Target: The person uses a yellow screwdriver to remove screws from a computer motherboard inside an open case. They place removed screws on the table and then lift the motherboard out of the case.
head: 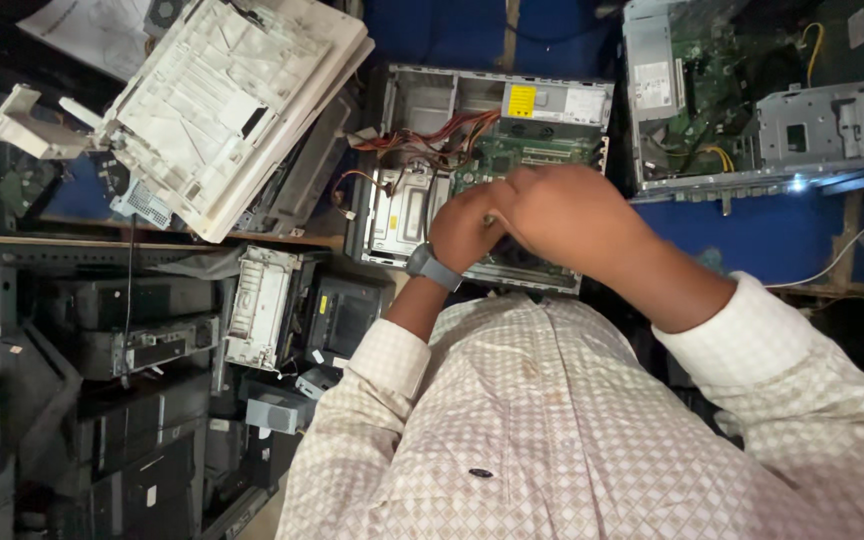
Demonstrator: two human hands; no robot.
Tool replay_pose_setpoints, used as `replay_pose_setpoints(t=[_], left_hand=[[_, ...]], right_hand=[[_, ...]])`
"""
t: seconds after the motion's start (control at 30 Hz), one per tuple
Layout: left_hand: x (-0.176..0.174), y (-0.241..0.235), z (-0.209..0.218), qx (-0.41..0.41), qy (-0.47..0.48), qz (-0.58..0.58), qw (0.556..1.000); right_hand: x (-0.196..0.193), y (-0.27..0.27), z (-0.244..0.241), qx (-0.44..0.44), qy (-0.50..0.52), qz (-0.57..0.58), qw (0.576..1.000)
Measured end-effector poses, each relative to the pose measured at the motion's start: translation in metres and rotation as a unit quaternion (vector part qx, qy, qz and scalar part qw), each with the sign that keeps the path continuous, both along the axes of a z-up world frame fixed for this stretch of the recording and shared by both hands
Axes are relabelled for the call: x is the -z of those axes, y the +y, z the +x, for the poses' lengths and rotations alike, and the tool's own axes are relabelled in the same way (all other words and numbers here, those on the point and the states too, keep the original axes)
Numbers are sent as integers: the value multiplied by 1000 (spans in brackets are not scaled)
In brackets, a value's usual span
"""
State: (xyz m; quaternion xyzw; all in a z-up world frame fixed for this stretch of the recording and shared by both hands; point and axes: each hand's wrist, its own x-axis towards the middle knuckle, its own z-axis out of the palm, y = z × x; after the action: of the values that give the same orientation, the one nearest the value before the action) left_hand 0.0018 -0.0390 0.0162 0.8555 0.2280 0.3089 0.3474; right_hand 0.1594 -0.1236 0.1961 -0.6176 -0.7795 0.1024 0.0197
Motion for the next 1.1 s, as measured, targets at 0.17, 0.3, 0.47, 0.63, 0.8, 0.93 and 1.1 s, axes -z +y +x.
replay_pose_setpoints(t=[0.17, 0.3, 0.47, 0.63, 0.8, 0.93, 1.1], left_hand=[[7, -7, -3, 17, 28, -8, 999], [16, 1, -7, -13, 71, -3, 997], [11, 4, -4, 7, 29, -4, 1000], [4, 4, -6, 48, 33, -12, 998], [-1, 11, -9, 62, 118, -38, 990], [-9, 19, -7, 88, 72, -16, 993], [-13, 20, -5, 85, 66, -12, 994]], right_hand=[[-4, -5, 5, -73, 132, 107, 983], [-2, -3, -1, -19, 120, 94, 988], [4, 0, -4, 12, 85, 107, 991], [11, -4, -3, 22, 190, 141, 971], [16, -7, -6, 24, 282, 159, 946], [29, -15, -13, 116, 321, 194, 920], [52, -20, -23, 204, 364, 234, 878]])
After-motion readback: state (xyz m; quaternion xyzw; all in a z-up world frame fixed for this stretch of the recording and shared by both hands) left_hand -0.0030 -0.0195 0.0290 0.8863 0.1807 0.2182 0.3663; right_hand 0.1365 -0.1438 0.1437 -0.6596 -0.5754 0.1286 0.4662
